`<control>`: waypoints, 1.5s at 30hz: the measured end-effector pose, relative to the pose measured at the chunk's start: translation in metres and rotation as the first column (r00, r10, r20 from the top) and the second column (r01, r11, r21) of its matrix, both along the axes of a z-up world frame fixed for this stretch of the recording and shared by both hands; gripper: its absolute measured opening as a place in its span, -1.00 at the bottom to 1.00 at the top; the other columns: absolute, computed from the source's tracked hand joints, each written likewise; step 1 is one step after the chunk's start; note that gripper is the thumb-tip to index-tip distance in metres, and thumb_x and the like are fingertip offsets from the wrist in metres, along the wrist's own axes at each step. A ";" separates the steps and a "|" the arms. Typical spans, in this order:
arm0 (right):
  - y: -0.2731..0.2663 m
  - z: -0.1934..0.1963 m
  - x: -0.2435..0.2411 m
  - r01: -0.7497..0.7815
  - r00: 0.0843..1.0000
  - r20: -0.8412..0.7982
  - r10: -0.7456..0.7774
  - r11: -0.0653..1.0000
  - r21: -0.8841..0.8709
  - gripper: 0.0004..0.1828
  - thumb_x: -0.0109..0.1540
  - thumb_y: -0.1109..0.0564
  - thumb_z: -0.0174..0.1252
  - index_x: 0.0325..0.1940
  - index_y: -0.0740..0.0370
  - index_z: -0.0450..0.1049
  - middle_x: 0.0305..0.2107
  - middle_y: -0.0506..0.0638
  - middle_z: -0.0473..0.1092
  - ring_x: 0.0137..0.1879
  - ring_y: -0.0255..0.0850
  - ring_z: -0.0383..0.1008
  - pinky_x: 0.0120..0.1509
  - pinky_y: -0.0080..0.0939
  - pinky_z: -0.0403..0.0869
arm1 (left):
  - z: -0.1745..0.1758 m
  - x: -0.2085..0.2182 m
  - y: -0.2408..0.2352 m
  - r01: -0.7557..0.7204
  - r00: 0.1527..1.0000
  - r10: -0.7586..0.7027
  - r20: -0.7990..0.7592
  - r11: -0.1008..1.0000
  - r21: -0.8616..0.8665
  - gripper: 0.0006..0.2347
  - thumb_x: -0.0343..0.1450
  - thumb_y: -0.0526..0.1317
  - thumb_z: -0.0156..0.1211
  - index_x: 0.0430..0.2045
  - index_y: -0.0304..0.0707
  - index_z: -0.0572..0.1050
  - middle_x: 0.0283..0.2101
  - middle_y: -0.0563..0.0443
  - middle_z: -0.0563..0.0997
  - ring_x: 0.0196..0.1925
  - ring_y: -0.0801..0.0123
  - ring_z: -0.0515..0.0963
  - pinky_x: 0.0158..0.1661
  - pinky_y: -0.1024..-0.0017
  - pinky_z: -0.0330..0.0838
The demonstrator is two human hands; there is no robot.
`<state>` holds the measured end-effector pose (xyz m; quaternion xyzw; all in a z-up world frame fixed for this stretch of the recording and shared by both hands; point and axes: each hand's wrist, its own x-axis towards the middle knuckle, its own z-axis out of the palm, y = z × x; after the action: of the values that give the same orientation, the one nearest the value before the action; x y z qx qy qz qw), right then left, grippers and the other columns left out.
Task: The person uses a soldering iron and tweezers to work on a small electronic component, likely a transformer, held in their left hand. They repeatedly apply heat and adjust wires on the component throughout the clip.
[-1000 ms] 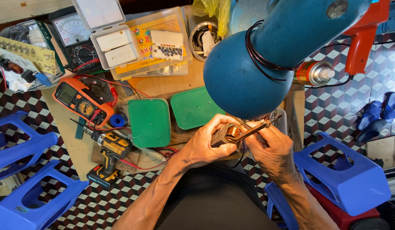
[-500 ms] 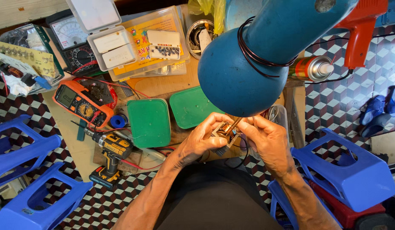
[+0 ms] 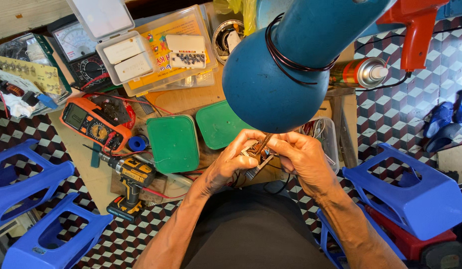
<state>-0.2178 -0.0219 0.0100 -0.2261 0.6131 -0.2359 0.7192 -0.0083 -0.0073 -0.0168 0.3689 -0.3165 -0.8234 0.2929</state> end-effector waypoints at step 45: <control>0.024 0.068 0.047 -0.531 0.712 -0.656 0.252 0.804 -0.267 -0.74 0.26 0.09 0.22 -0.02 0.23 0.59 -0.46 -0.02 0.56 -0.40 -0.23 0.52 -0.30 -0.26 0.47 | -0.026 0.027 0.015 -0.339 0.842 0.468 -0.267 0.846 0.413 -0.73 0.54 -0.06 -0.04 -0.02 -0.24 0.41 -0.09 -0.05 0.58 -0.03 0.37 0.58 0.02 0.39 0.50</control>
<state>-0.1705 0.0016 0.0779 -0.5715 0.6715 -0.1221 0.4556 0.0190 0.0073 -0.0432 0.3178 -0.0202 -0.8373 0.4445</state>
